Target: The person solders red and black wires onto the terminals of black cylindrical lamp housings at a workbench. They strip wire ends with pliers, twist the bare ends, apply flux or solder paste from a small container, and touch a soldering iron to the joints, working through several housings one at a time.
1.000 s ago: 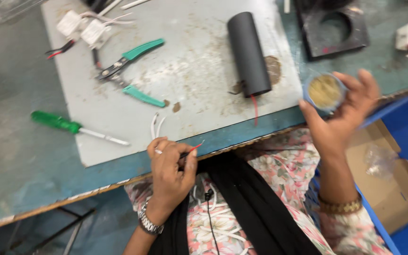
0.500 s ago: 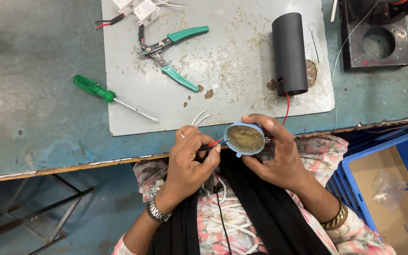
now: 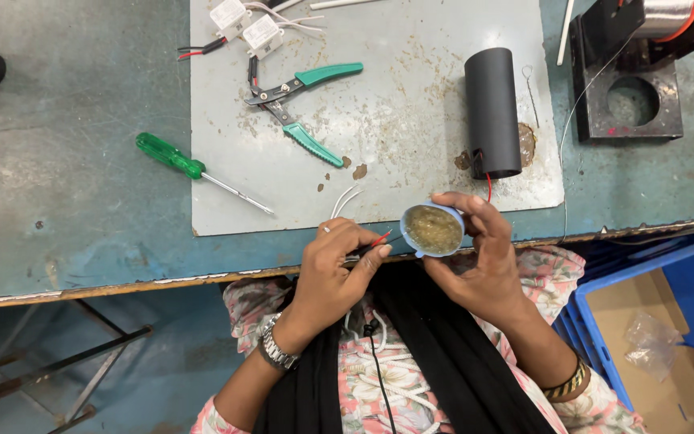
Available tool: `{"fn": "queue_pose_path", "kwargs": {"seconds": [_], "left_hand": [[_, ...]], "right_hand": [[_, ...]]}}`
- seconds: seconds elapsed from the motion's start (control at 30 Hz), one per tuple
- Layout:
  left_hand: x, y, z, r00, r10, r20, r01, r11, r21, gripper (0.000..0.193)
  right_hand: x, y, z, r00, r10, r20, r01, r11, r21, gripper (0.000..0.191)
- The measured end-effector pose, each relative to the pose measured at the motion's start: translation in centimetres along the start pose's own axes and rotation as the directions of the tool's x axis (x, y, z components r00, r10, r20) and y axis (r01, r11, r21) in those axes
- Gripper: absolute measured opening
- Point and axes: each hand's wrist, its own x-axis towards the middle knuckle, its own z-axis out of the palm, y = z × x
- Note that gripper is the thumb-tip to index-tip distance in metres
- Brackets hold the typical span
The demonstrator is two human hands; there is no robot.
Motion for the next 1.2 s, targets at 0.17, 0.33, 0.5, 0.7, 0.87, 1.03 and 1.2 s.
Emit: {"fn": "queue_pose_path", "kwargs": {"seconds": [0.17,0.33,0.5,0.7,0.87,1.03,1.2], "left_hand": [[0.2,-0.6,0.2,1.000,0.003,0.024,-0.001,0.998,-0.059,0.019],[0.2,-0.8,-0.1,0.999,0.012,0.053,-0.008,0.997,-0.078,0.017],[0.3,-0.8,0.1,0.999,-0.033,0.031,0.034,0.999,-0.040,0.021],[0.6,-0.8,0.5,0.999,-0.042,0.001,0.042,0.999,0.000,0.024],[0.9,-0.6,0.5,0.999,-0.035,0.019,0.034,0.999,0.030,0.023],[1.0,-0.6,0.5,0.999,-0.031,0.025,0.030,0.999,0.030,0.023],[0.9,-0.8,0.6,0.999,-0.022,0.023,0.022,1.000,0.021,0.023]], "right_hand": [[-0.1,0.2,-0.4,0.999,0.029,-0.018,-0.029,0.999,-0.019,0.100],[0.2,0.2,-0.4,1.000,0.000,-0.002,0.000,0.999,-0.045,0.099],[0.7,-0.3,-0.1,0.994,-0.103,0.022,0.105,0.986,-0.129,0.098],[1.0,-0.8,0.0,0.979,-0.182,0.096,0.194,0.971,-0.139,0.099],[1.1,-0.8,0.1,0.975,-0.188,0.117,0.204,0.969,-0.142,0.102],[1.2,-0.8,0.1,0.973,-0.195,0.122,0.212,0.965,-0.151,0.102],[1.3,-0.7,0.1,0.970,-0.201,0.134,0.221,0.964,-0.150,0.101]]}}
